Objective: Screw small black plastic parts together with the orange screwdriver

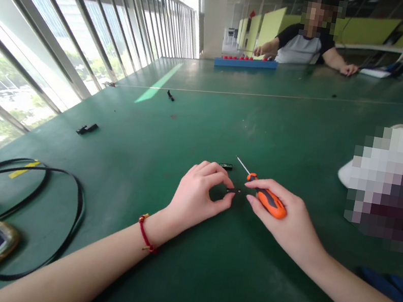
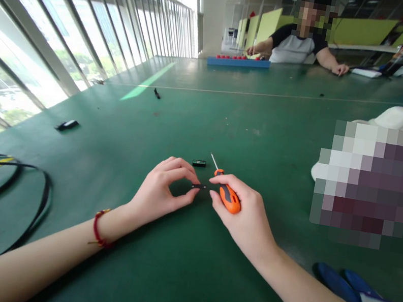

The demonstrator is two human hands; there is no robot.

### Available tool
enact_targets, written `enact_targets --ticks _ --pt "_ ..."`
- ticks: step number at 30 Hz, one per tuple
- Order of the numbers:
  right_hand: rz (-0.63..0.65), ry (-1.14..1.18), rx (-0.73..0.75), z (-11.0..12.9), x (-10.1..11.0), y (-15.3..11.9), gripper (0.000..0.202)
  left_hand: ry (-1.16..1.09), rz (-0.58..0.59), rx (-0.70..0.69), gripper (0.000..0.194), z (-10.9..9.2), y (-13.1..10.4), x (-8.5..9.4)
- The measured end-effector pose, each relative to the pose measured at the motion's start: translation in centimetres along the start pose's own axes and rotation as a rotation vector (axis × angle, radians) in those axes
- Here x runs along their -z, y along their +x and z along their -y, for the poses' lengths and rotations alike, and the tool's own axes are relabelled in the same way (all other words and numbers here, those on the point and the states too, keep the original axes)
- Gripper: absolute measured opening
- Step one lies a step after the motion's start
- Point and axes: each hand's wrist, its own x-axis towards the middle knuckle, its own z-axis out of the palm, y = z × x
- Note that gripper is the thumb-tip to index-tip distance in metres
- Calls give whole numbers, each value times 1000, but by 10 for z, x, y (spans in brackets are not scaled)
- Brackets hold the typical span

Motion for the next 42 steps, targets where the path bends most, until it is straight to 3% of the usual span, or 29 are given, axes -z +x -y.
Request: enact_targets --ticks 6,14,21,26,29,33,37,42 --pt "34 8 -48 1 0 -1 15 75 -11 144 9 20 11 1" --pt "60 5 -33 3 1 0 17 83 96 154 11 25 27 -8" --pt "105 5 -54 4 2 0 17 87 63 151 11 25 26 -5" --pt "119 22 -67 5 2 -1 15 173 -10 262 14 44 9 35" --pt "114 24 -54 6 1 -1 13 314 -61 443 17 67 -7 70" --pt "117 10 -47 6 1 -2 14 660 -42 675 30 86 -24 110" --pt "140 -5 -60 4 2 -2 15 859 -34 760 40 92 -34 135" --pt "158 -26 -56 3 2 -3 16 830 12 993 48 104 -44 158"
